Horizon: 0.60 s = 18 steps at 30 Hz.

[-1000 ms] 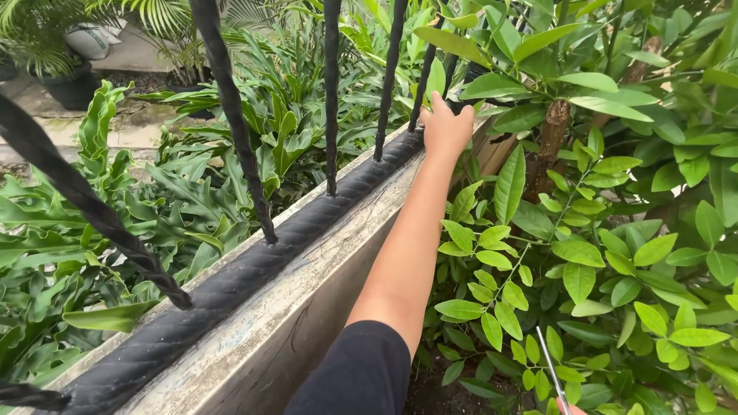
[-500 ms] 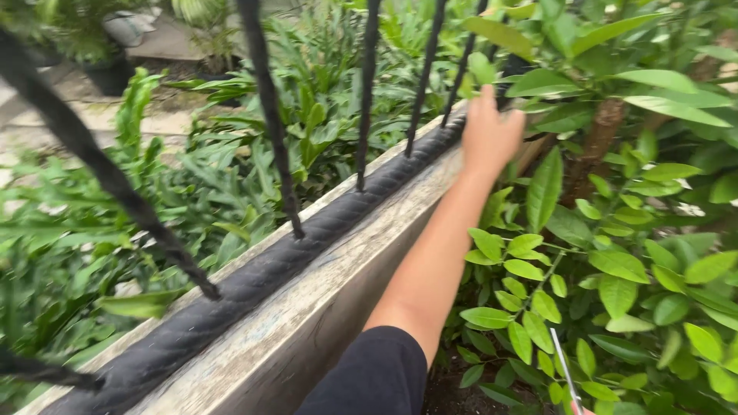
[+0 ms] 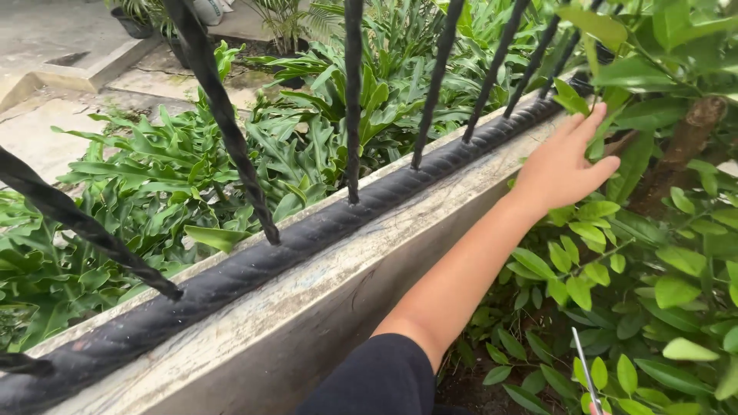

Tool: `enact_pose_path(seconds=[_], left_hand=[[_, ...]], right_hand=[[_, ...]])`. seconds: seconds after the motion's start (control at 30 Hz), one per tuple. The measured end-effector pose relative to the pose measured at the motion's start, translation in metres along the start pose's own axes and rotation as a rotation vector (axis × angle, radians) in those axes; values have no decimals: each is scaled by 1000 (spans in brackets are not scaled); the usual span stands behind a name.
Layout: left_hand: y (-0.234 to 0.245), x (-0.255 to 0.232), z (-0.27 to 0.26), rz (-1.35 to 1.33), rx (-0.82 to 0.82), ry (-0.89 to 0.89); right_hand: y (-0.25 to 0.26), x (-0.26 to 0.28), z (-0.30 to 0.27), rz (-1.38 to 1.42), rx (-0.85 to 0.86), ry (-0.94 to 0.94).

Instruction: Using scissors to prune a small leafy plant in an outdoor backyard setting.

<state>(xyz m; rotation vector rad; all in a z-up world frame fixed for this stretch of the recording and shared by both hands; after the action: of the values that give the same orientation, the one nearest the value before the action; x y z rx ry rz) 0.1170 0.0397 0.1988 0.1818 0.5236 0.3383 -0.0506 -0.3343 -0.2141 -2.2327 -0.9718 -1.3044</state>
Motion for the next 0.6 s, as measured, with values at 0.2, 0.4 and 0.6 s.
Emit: enact_pose_path(seconds=[0.2, 0.4, 0.6], left_hand=[[31, -39, -50, -122, 156, -28], [51, -63, -101, -86, 161, -93], [61, -68, -143, -111, 133, -89]], right_hand=[[15, -38, -24, 185, -33, -95], [-56, -12, -70, 360, -53, -179], [-195, 168, -125, -222, -849, 203]])
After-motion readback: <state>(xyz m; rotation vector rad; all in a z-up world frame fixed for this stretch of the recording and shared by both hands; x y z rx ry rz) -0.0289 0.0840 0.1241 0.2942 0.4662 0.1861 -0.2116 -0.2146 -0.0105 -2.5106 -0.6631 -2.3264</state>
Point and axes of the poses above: each hand's wrist, its own z-axis towards the middle knuckle, its own y-axis out of the back of the hand, x = y × z, the point moved 3 cm from there along z, towards the middle knuckle, and after that the axes turned 10 degrees about -y, right-handed, at the moved point
